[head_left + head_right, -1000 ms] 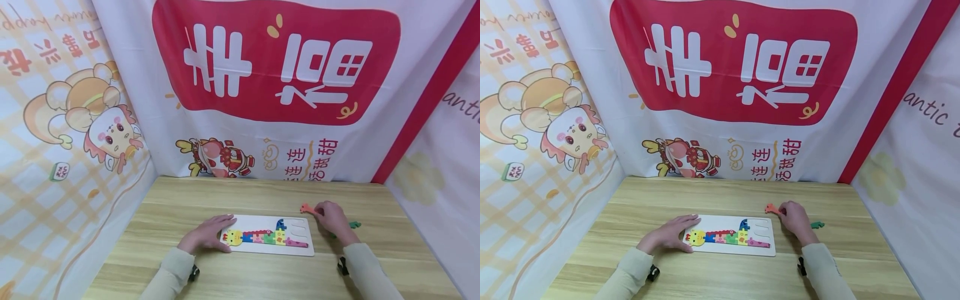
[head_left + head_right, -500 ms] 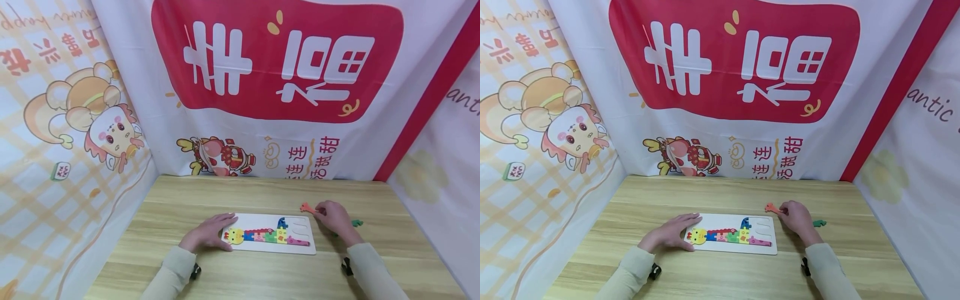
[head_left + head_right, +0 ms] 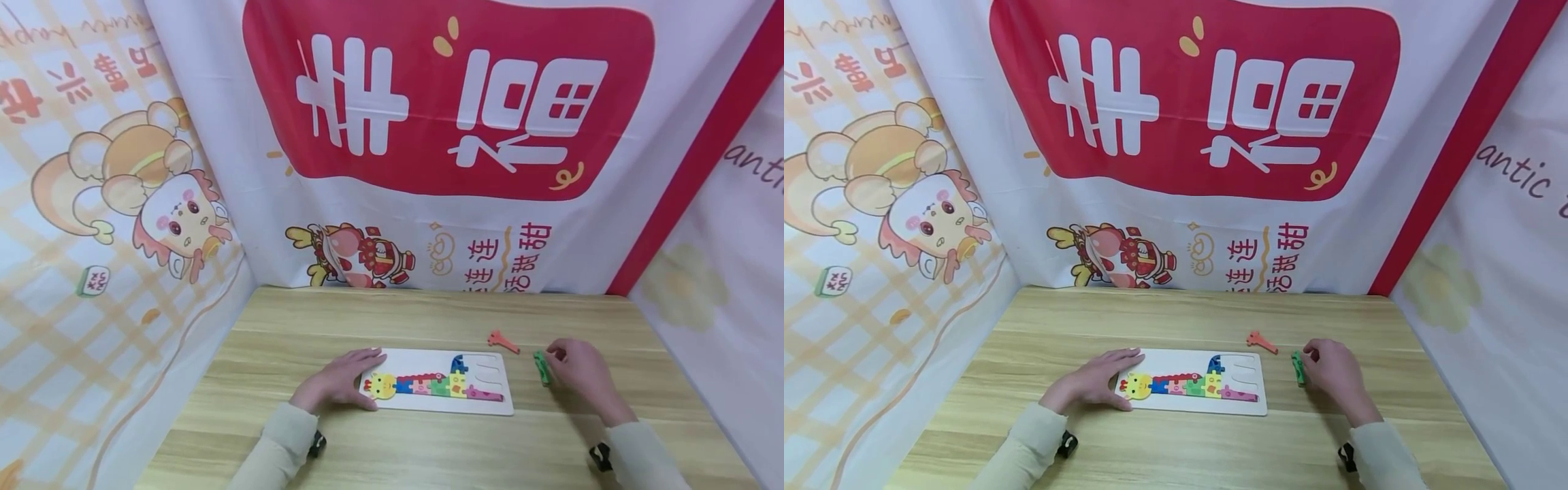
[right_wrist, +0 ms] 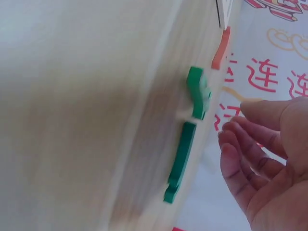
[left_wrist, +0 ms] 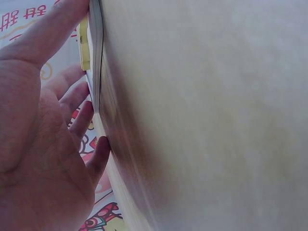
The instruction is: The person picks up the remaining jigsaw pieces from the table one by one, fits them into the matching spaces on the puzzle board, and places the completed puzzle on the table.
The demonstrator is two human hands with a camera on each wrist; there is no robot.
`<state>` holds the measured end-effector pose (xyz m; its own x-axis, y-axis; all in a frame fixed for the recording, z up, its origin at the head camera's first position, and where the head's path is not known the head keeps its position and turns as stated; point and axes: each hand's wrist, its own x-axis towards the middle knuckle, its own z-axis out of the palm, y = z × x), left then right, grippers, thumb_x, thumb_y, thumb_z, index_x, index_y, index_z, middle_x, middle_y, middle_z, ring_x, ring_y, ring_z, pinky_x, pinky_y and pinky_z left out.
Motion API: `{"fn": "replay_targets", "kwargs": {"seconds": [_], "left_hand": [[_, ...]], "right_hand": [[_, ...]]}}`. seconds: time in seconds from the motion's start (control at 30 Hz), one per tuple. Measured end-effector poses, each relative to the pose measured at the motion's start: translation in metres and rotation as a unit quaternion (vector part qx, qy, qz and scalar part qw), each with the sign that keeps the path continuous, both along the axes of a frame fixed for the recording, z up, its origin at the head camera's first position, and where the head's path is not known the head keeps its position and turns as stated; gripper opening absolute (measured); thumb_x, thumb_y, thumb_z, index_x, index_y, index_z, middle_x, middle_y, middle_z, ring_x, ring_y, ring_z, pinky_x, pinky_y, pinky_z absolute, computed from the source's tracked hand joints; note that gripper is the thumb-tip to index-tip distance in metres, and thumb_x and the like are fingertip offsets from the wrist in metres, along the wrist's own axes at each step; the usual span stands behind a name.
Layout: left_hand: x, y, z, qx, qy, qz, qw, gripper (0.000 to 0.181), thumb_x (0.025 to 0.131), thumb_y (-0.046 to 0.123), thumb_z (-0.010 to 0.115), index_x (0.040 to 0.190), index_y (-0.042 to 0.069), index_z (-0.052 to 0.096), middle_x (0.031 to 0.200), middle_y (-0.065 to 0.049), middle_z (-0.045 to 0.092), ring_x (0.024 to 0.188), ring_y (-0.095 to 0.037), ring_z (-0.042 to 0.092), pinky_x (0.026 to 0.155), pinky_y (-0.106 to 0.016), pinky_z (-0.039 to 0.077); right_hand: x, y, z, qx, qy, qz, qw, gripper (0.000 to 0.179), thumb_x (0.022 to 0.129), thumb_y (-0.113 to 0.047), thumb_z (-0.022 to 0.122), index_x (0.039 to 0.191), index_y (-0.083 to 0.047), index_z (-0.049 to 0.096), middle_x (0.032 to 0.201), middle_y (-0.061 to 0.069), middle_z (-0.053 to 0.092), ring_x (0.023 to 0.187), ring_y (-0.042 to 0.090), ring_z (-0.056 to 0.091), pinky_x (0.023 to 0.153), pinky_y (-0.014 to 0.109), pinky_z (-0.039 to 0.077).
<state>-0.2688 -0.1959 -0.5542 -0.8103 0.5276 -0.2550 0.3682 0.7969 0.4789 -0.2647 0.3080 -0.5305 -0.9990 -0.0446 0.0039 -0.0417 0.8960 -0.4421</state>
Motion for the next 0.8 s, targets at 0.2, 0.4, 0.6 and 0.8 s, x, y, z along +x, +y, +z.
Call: {"fn": "replay_targets", "kwargs": {"seconds": [0.2,0.4,0.6,0.8], "left_hand": [[0.0,-0.001,0.0,0.003,-0.001,0.004,1.0,0.104,0.077,0.064,0.082,0.163,0.031,0.033,0.173,0.004,0.024,0.159,-0.032,0.022,0.125,-0.065,0.023],[-0.001,-0.002,-0.002,-0.001,0.0,-0.002,1.0,0.105,0.077,0.066,0.081,0.163,0.031,0.032,0.173,0.003,0.024,0.159,-0.032,0.022,0.125,-0.065,0.022],[0.0,-0.002,-0.001,0.005,-0.001,-0.002,1.0,0.106,0.077,0.065,0.081,0.163,0.029,0.032,0.173,0.002,0.024,0.159,-0.033,0.021,0.125,-0.066,0.022],[0.0,-0.001,0.001,0.0,-0.002,-0.002,1.0,0.105,0.077,0.065,0.082,0.163,0.03,0.033,0.173,0.004,0.024,0.159,-0.032,0.021,0.126,-0.065,0.022]], "right_hand": [[0.006,0.005,-0.004,-0.001,-0.02,0.013,0.9997,0.023,0.094,-0.017,0.073,0.108,0.001,0.074,0.082,0.004,0.069,0.07,0.017,0.059,0.06,0.031,0.052],[0.005,0.001,-0.016,-0.002,-0.047,0.012,0.9988,0.027,0.09,-0.019,0.08,0.109,-0.001,0.073,0.081,0.003,0.07,0.069,0.016,0.06,0.06,0.031,0.054],[0.001,-0.006,-0.018,0.015,-0.039,0.013,0.9991,0.038,0.087,-0.018,0.082,0.117,0.001,0.069,0.082,0.004,0.068,0.07,0.017,0.059,0.062,0.033,0.054],[0.0,-0.009,-0.017,0.02,-0.028,0.017,0.9993,0.035,0.087,-0.014,0.081,0.115,0.003,0.069,0.081,0.007,0.07,0.07,0.018,0.06,0.062,0.035,0.055]]}}
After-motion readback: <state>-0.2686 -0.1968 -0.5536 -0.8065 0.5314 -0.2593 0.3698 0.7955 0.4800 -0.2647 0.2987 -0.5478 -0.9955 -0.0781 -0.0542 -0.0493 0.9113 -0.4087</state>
